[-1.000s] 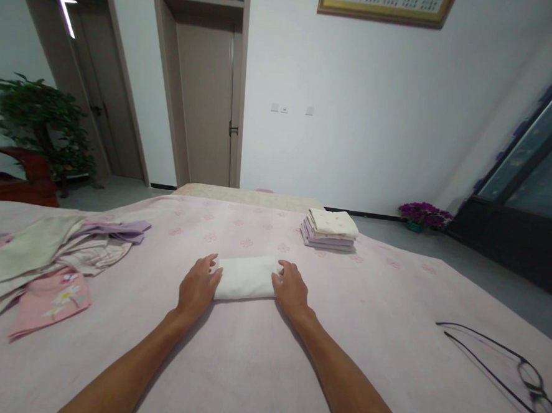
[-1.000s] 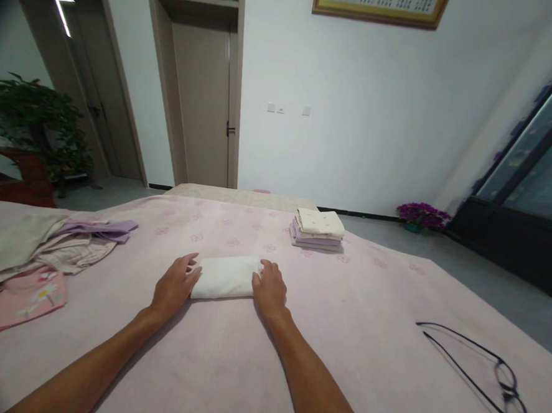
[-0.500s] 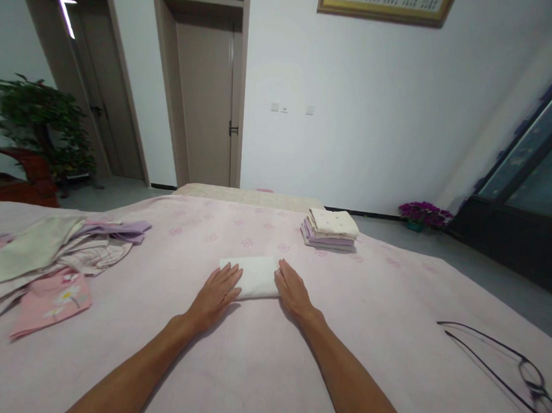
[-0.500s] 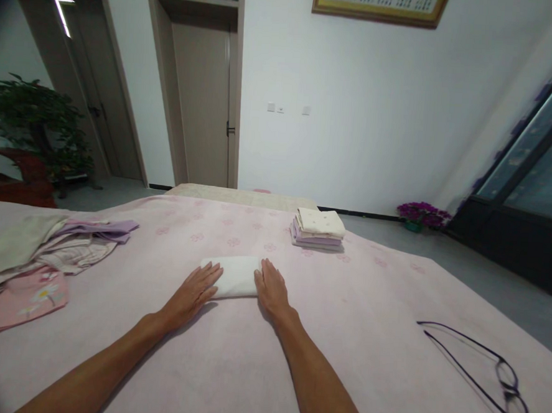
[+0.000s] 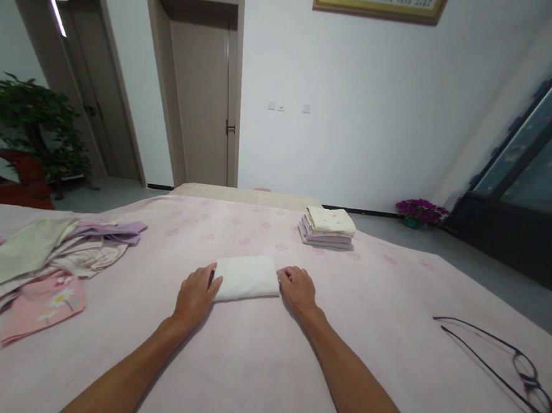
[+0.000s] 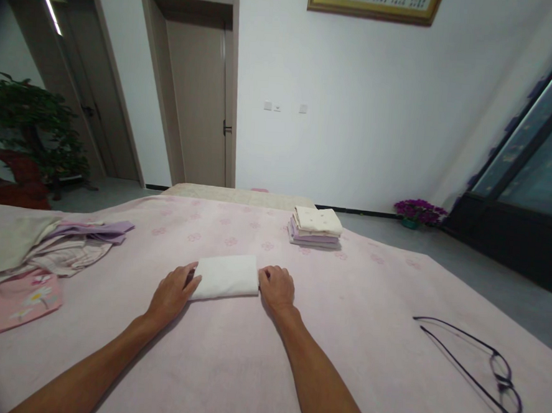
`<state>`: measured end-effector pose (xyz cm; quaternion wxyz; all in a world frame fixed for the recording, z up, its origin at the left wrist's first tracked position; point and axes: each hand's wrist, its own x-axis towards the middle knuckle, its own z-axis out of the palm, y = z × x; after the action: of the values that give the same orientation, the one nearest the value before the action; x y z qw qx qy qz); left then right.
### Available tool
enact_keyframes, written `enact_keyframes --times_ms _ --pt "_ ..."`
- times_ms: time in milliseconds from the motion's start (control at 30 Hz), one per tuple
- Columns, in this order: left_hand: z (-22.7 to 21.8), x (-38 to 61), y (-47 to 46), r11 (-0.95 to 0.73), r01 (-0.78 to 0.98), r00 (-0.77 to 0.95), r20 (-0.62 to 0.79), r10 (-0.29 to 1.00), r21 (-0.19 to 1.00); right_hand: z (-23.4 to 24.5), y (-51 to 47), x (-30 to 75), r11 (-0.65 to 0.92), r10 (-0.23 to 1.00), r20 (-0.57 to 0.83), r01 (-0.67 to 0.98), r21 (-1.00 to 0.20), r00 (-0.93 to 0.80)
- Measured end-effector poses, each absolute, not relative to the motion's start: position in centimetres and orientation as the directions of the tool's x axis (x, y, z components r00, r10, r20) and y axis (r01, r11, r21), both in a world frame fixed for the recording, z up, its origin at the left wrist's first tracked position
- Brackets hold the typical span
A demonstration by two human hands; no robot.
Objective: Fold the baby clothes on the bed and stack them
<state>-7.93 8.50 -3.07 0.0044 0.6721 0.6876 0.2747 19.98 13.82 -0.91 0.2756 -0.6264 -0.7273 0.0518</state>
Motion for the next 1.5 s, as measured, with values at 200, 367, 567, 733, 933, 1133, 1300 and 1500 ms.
enact_keyframes --times_ms 200,367,567,733,933,1133,1300,1500 --pt "-3.1 -7.9 8.6 -0.056 0.919 -0.106 0.382 0.918 0.390 -0.7 13.7 19.3 0.223 0.941 0.329 0.870 -0.439 -0.075" --pt "-2.9 -7.8 8.5 -0.021 0.917 -0.138 0.364 0.921 0.399 -0.8 13.8 18.7 0.130 0.965 0.262 0.865 -0.485 0.002" --pt "-2.8 -7.7 8.4 -0.013 0.917 -0.141 0.355 0.924 0.398 -1.2 14.1 18.4 0.121 0.964 0.265 0.843 -0.524 0.026" --pt "-3.0 -7.7 8.5 -0.039 0.906 -0.132 0.368 0.921 0.422 -1.2 14.4 18.1 0.154 0.956 0.293 0.830 -0.537 0.012" --pt "-3.3 -7.8 8.6 -0.112 0.870 -0.105 0.402 0.910 0.480 -0.6 14.6 18.1 0.134 0.970 0.245 0.817 -0.561 0.009" --pt "-3.7 -7.9 8.8 -0.161 0.812 -0.110 0.417 0.902 0.561 -0.5 15.3 18.0 0.095 0.987 0.158 0.838 -0.537 -0.011" --pt "-3.9 -7.8 9.0 -0.165 0.782 -0.123 0.408 0.904 0.601 -0.1 15.5 17.8 0.082 0.994 0.106 0.862 -0.500 -0.034" --pt "-3.9 -7.7 9.0 -0.153 0.767 -0.143 0.399 0.906 0.623 0.3 15.2 17.5 0.089 0.988 0.151 0.892 -0.443 -0.023"
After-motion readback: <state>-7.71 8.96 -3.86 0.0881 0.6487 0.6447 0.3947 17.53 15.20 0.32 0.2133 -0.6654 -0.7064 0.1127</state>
